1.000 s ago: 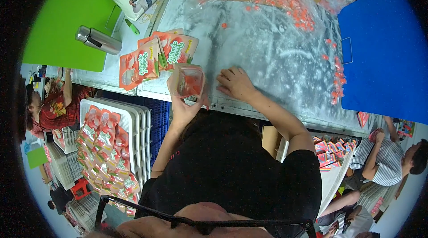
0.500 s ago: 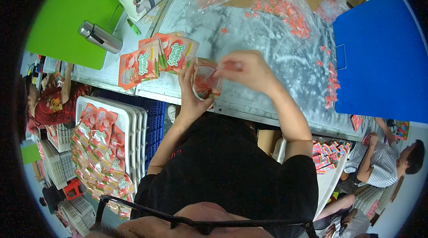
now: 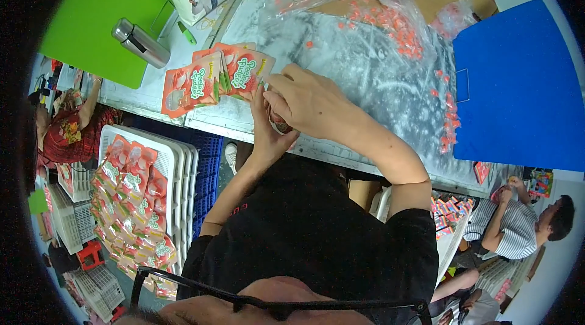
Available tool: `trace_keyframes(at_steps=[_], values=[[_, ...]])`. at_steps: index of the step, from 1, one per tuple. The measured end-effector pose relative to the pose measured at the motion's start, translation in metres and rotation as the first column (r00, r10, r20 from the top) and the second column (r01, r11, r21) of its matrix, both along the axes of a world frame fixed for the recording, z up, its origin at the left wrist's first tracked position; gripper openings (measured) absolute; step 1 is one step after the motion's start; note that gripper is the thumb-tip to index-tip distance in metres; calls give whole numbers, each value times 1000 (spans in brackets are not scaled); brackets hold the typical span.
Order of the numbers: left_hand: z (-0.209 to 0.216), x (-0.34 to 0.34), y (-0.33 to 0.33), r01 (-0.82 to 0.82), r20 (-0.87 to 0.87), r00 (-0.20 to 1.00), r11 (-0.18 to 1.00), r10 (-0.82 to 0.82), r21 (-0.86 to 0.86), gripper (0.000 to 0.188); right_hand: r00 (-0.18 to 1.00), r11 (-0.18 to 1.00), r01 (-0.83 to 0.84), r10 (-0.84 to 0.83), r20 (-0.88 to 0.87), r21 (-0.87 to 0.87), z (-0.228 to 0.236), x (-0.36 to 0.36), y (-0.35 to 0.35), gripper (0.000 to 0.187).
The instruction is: Packaging small items into plastic bags at a factory workbench.
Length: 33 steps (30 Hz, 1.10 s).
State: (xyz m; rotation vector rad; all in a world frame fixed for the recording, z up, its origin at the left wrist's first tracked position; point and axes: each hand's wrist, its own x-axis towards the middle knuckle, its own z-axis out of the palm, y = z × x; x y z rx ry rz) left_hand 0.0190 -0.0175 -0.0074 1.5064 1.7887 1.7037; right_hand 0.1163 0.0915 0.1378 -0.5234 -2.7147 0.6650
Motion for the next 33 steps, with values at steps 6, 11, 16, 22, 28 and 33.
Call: trace_keyframes(at_steps=[6,11,16,22,28,33], values=[[-13,3,5,-129,-2,991,985,130,119,121,985,983,-129,142,94,-132,9,5,-3,23],[-2,-10,-8,-62,-109,991,992,73,106,122,896,942,-328,286,340,72,-59,-1,10,27],[41,-72,-17,331,29,943,923,-332,-196,113,818,881,-461,375,437,106,-54,-8,-5,22],[30,-67,-14,543,448,807,780,-384,-310,76,869,841,-482,494,13,246,-45,1,0,17],[7,-46,-16,460,572,756,880,-319,-117,51,828,921,-388,334,450,31,-43,0,-2,10],[7,-38,-22,345,462,860,914,-218,-211,29,818,933,-351,346,459,-78,-45,-5,2,14]])
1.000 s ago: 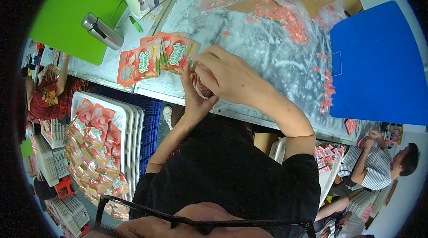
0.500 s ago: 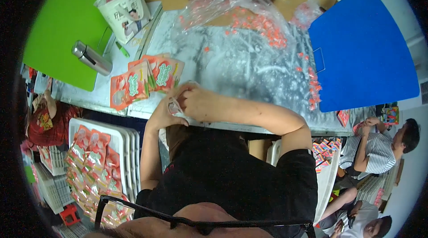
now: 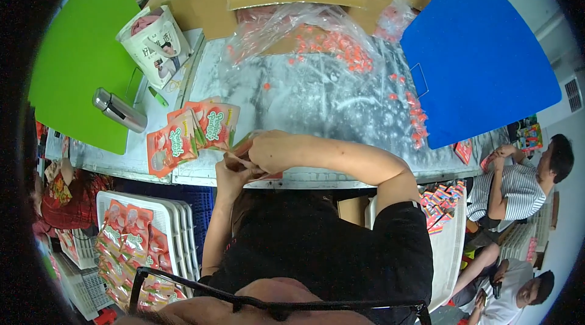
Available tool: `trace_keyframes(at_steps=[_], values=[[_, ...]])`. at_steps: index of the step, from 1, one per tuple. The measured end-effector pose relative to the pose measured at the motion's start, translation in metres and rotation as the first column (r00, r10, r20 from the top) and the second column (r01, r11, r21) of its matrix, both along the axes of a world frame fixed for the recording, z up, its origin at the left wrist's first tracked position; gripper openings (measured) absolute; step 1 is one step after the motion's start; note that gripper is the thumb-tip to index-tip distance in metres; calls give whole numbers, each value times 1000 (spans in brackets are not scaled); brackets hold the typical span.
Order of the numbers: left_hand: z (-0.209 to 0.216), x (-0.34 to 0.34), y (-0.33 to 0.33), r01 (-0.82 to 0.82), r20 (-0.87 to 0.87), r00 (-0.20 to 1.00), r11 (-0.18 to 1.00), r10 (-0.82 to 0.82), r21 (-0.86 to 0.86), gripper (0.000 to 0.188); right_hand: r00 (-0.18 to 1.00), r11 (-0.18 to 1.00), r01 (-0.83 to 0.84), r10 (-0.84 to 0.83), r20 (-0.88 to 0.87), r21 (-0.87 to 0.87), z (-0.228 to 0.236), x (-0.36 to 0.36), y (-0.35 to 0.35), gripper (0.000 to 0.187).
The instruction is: Packaging small items into plastic bags at a factory workbench.
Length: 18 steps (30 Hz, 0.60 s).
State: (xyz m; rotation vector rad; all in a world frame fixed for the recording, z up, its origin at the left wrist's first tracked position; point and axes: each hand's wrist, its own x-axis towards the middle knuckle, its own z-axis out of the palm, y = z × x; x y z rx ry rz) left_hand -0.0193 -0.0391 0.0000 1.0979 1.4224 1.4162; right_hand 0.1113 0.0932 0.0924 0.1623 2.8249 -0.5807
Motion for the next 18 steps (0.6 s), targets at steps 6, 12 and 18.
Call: trace_keyframes(at_steps=[6,12,18], values=[[0,-3,13,-212,-61,975,977,212,19,23,975,987,104,-76,-211,124,9,7,8,30],[8,-2,9,-191,180,964,981,196,-44,21,934,978,108,-39,-355,177,1,14,15,35],[5,-13,4,-288,312,911,958,270,11,23,416,894,439,-112,-902,91,-4,14,-6,28]])
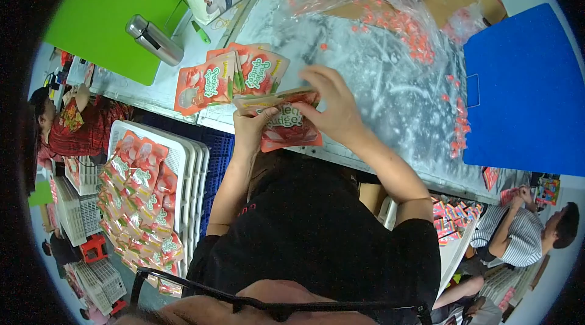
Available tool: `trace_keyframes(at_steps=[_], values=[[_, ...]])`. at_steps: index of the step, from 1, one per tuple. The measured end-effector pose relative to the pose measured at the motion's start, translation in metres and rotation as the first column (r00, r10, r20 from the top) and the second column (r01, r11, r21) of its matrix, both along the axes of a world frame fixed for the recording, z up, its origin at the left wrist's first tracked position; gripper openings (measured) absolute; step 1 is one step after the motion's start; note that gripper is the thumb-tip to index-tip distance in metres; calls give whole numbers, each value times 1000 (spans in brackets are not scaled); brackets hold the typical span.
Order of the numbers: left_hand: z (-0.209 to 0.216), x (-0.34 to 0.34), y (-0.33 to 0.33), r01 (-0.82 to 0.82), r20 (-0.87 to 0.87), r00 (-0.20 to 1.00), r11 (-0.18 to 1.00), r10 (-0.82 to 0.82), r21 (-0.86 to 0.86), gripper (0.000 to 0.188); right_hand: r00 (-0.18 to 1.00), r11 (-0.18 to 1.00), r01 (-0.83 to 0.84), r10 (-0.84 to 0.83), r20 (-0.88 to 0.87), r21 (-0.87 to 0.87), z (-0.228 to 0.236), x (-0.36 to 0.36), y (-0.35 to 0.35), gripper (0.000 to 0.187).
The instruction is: Packaging small items into plastic bags at a factory workbench.
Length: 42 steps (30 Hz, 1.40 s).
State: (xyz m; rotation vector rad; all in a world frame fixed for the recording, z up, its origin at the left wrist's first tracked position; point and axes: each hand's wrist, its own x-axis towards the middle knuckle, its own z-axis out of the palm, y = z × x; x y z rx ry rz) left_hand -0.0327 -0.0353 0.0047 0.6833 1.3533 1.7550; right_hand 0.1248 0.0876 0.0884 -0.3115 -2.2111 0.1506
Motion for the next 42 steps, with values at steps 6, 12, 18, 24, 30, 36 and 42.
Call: trace_keyframes(at_steps=[6,12,18,24,30,36,42], values=[[-1,6,3,-27,108,994,1000,27,1,23,994,343,-101,66,-83,-934,-49,7,4,17],[4,4,9,-95,203,976,994,84,45,22,988,347,-131,122,-94,-929,-66,-2,13,17],[9,-17,-4,-58,-24,998,998,58,-32,16,996,393,-60,83,-30,-918,-70,-8,14,19],[-2,-10,1,-87,-270,959,996,88,17,17,982,327,-121,177,-65,-937,-67,-13,0,13],[6,-14,-12,98,-158,986,957,-56,274,27,936,160,-327,193,-295,-931,-84,-16,3,19],[-14,-22,-25,106,191,971,974,-145,201,29,922,73,-367,157,-353,-927,-91,-38,0,15],[-1,-34,-46,173,306,909,925,-283,339,45,888,-133,-419,146,-436,-898,-92,-45,-2,21]])
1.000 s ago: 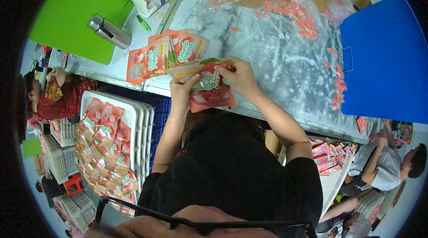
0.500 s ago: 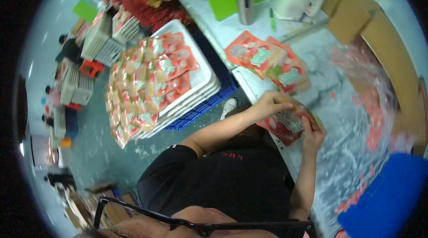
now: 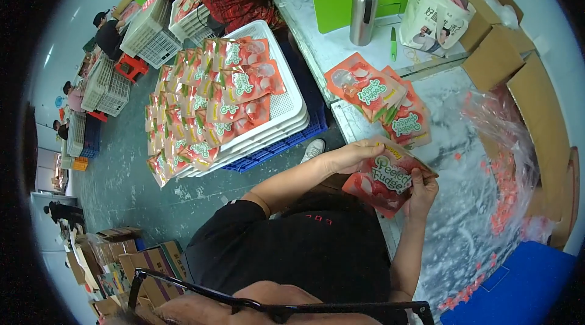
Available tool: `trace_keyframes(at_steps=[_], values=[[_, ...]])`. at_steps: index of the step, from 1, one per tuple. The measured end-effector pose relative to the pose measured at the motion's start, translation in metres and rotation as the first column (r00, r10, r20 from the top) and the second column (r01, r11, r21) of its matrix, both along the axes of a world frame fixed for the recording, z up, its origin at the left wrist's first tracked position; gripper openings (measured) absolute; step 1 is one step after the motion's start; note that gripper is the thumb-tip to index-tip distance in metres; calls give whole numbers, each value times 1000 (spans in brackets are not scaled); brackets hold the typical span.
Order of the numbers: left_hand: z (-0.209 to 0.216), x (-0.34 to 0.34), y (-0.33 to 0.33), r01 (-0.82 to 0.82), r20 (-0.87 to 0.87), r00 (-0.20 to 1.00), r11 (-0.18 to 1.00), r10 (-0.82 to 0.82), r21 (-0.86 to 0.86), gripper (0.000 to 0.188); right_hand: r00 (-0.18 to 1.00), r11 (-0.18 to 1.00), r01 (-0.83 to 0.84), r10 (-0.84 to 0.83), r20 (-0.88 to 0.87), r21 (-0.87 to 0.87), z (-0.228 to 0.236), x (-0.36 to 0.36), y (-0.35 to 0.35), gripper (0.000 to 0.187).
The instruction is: Packaging small items into plastic bags at a factory workbench.
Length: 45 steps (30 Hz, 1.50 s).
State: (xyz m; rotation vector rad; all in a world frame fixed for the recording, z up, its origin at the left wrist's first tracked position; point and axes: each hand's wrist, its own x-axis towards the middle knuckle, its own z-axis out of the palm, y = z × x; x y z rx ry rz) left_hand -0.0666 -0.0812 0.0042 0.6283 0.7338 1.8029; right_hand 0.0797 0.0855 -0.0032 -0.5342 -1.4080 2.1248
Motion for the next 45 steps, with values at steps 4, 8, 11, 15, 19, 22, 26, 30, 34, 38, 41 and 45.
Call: trace_keyframes(at_steps=[4,8,11,15,19,22,26,30,34,38,41,45], values=[[-6,2,-6,109,134,985,994,-105,-22,58,993,984,60,-76,95,167,18,-8,-4,29],[5,11,-8,27,252,968,998,-13,-53,64,902,200,296,-381,-204,934,37,-21,-31,50],[8,15,-7,10,333,943,999,6,-47,68,973,-153,-126,-210,93,980,40,-19,-53,61],[7,16,-9,-124,289,953,986,88,109,72,993,-244,-48,-115,20,969,24,-38,-50,64],[21,3,-23,-157,352,930,980,104,125,71,998,-156,58,43,-52,986,21,-72,-48,66],[24,-14,-38,-572,297,781,820,550,-15,68,989,-86,-23,145,36,996,33,-101,-58,62],[9,-72,-106,-961,148,277,269,949,71,57,966,89,-178,205,156,980,36,-97,-52,57],[-34,-102,-205,-980,-310,-108,-154,945,-128,47,953,256,-276,197,229,927,3,-69,-26,50],[-68,-102,-234,-697,-841,-521,-642,148,319,73,944,337,-326,61,325,883,-33,-27,8,37],[-39,-124,-200,-838,-822,-349,-242,-449,488,67,919,340,-280,-176,353,898,-63,16,48,34],[-96,-152,-220,-971,-691,-204,56,-693,231,68,927,327,-212,-230,295,921,-70,10,60,32],[-95,-173,-186,-987,-595,23,78,-803,-143,73,858,311,-134,-439,268,941,-73,36,88,32]])
